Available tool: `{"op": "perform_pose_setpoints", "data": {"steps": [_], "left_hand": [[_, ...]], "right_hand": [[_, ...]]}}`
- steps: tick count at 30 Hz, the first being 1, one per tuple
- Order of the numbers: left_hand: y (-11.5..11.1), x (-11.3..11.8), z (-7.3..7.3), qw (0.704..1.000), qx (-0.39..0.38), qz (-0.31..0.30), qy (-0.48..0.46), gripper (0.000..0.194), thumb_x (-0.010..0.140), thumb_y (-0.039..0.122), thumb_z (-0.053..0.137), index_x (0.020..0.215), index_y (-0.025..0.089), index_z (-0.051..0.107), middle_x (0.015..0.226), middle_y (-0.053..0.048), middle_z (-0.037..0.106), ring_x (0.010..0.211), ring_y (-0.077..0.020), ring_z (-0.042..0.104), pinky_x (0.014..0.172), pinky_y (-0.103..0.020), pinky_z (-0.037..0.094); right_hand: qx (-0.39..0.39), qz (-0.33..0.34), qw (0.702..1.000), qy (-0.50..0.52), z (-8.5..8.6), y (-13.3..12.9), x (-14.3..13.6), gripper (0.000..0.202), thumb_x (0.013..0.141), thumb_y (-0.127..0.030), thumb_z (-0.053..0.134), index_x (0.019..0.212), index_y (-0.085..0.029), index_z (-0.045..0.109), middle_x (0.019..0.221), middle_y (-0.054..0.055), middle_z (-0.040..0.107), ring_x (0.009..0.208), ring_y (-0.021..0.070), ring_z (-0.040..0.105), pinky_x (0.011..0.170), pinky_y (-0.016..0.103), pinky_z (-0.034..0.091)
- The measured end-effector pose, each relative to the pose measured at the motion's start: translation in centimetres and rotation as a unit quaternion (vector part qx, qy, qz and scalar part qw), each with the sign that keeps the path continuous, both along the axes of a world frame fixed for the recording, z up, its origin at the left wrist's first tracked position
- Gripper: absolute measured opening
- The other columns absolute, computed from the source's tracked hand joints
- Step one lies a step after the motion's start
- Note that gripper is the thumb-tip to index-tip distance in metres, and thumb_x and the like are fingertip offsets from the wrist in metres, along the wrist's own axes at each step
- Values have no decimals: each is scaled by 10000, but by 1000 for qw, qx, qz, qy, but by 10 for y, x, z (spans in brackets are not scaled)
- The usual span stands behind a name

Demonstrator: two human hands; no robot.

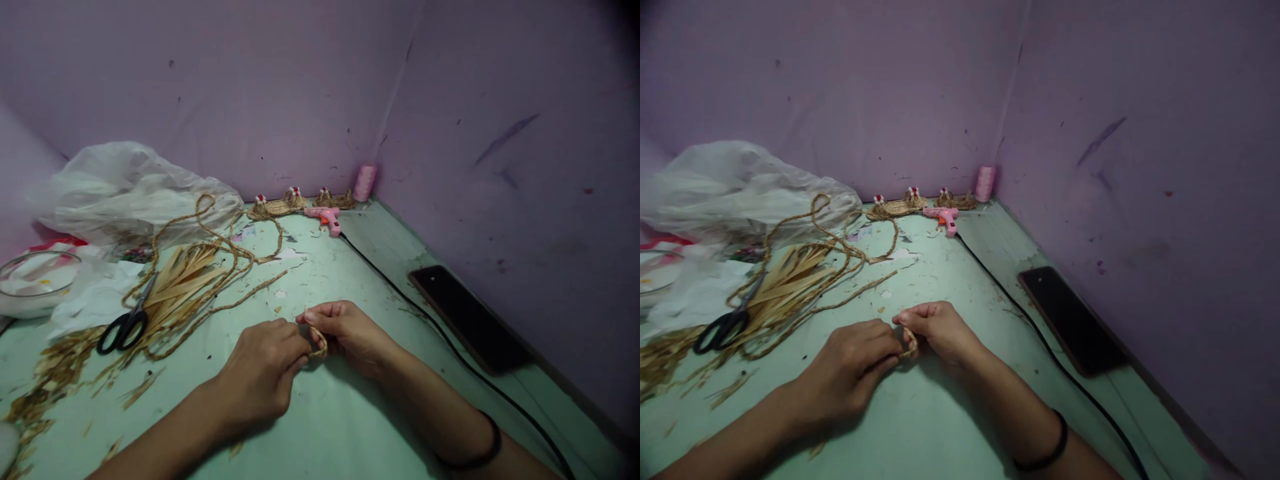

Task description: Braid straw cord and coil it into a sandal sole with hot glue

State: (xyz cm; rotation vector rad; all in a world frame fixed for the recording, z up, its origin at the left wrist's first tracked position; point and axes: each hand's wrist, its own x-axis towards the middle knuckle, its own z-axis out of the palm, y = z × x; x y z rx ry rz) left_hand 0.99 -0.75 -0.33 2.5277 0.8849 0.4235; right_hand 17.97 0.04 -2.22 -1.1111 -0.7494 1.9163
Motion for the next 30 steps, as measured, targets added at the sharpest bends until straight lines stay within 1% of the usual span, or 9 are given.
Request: {"op": "perform_pose_setpoints", "data": {"steps": [4,8,11,13,16,20,23,26,30], "left_hand": [[2,-3,8,999,-20,-1,32,231,859,144,433,902,208,651,780,-24,652,735,-157,609,678,-272,469],[8,-9,11,998,-19,51,-28,142,840,169,491,828,188,630,717,0,635,664,-131,595,610,-233,452],[11,-11,8,993,20,90,-77,73,807,154,541,853,167,597,675,15,620,607,-118,573,566,-222,435],[12,-11,6,989,68,77,-103,116,800,142,553,909,153,591,684,3,628,617,-127,576,575,-235,439],[14,-11,3,983,129,11,-131,146,829,128,521,950,142,600,709,-29,644,654,-145,580,625,-273,449],[16,-11,5,976,149,-46,-149,191,835,94,490,969,141,618,725,-57,630,700,-161,576,668,-304,463],[17,-11,5,972,161,-65,-161,200,822,58,480,923,155,623,700,-39,610,682,-147,555,713,-320,472],[18,-12,2,963,195,-78,-169,204,809,28,483,932,138,603,715,-38,613,672,-134,547,770,-340,478],[18,-14,-3,956,233,-78,-161,220,798,17,493,974,112,585,759,-62,630,708,-139,557,829,-368,475]], "right_hand": [[12,17,1000,-7,1,0,2,444,532,-451,812,747,-77,707,434,-51,532,391,26,406,442,183,298],[23,48,999,-5,4,-1,2,409,531,-452,814,644,-83,678,414,-53,507,392,27,380,441,193,267],[28,78,997,0,7,-2,1,400,547,-463,804,559,-106,626,408,-59,485,392,36,371,453,207,302],[31,98,995,3,8,-3,1,414,554,-476,798,525,-116,596,416,-55,489,398,45,382,470,219,339],[40,124,991,9,8,-2,2,424,564,-473,797,498,-122,569,427,-46,499,403,48,389,475,222,358],[53,164,984,35,10,-2,4,371,599,-417,799,715,-92,663,445,-58,507,406,37,386,454,190,343],[46,186,979,64,10,-1,5,416,630,-384,793,885,-78,672,474,-66,511,415,32,390,469,184,410],[17,161,984,73,8,-1,6,482,610,-367,811,965,-84,648,536,-53,547,427,37,410,483,221,494],[-16,126,990,65,2,-1,6,579,575,-334,839,1049,-94,607,598,-36,580,430,44,433,447,243,526]]}}
